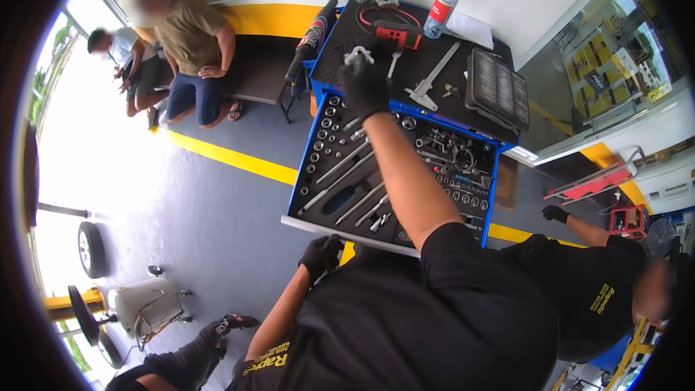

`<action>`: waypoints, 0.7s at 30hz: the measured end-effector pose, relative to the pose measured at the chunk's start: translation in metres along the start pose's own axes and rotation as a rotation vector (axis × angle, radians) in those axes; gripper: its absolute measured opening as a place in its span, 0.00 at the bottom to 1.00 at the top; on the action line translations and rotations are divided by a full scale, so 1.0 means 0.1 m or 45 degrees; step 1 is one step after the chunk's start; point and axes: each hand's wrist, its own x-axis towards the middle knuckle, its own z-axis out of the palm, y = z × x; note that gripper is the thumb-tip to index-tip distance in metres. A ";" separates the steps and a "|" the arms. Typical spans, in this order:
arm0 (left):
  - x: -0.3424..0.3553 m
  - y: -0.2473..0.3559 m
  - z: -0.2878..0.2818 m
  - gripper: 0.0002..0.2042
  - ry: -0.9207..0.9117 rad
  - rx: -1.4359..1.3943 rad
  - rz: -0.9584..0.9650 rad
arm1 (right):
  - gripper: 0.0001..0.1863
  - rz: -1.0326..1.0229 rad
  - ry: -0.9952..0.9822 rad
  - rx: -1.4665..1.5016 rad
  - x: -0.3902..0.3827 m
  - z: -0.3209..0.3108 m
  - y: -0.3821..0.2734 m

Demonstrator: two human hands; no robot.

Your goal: The person selects a socket wrench from a tool chest and works underneath a raised vehicle. They use the wrench to loosen and remove bolts from the suspension assembly while a fluid drain pan is positioned below. The person removes a suspension component and continues to manipulate fasteners with the wrench.

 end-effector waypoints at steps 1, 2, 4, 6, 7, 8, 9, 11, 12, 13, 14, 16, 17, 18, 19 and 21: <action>0.07 0.05 0.05 0.19 0.029 0.087 -0.041 | 0.18 0.090 -0.032 -0.083 0.25 -0.10 0.38; 0.13 0.08 0.09 0.21 0.067 0.171 -0.138 | 0.22 0.296 -0.070 -0.202 0.39 -0.16 0.70; 0.21 0.12 0.11 0.24 0.053 0.278 0.014 | 0.28 0.215 0.066 -0.344 0.51 -0.05 1.10; 0.25 0.14 0.09 0.25 0.062 0.195 -0.244 | 0.33 0.266 0.060 -0.467 0.59 0.10 1.36; 0.30 0.16 0.09 0.24 0.123 0.375 -0.149 | 0.34 0.332 -0.007 -0.502 0.63 0.17 1.45; 0.31 0.19 0.09 0.22 0.112 0.232 -0.145 | 0.36 0.313 0.010 -0.524 0.67 0.22 1.53; 0.37 0.24 0.10 0.21 0.091 0.089 -0.138 | 0.34 0.301 -0.002 -0.533 0.71 0.23 1.59; 0.46 0.37 0.17 0.16 0.090 -0.113 -0.111 | 0.28 0.562 -0.268 0.012 0.76 0.13 1.69; 0.54 0.46 0.22 0.17 0.113 -0.107 -0.085 | 0.26 0.679 -0.350 0.265 0.79 0.03 1.71; 0.60 0.55 0.27 0.17 0.132 -0.117 -0.043 | 0.18 0.925 -0.414 1.047 0.73 -0.11 1.71; 0.66 0.64 0.33 0.17 0.139 -0.132 -0.015 | 0.18 1.075 -0.497 1.323 0.69 -0.25 1.68; 0.77 0.84 0.40 0.12 0.119 -0.197 -0.062 | 0.21 0.898 -0.486 1.528 0.50 -0.55 1.53; 0.81 0.94 0.44 0.11 0.137 -0.231 -0.096 | 0.20 0.842 -0.543 1.623 0.41 -0.69 1.43; 0.82 1.02 0.47 0.11 0.155 -0.289 -0.126 | 0.20 0.778 -0.610 1.727 0.30 -0.82 1.30; 0.82 1.12 0.47 0.15 0.146 -0.298 -0.130 | 0.19 0.785 -0.706 1.764 0.19 -0.95 1.17; 0.71 1.28 0.47 0.15 0.102 -0.336 -0.010 | 0.17 0.791 -0.905 1.778 0.04 -1.14 0.90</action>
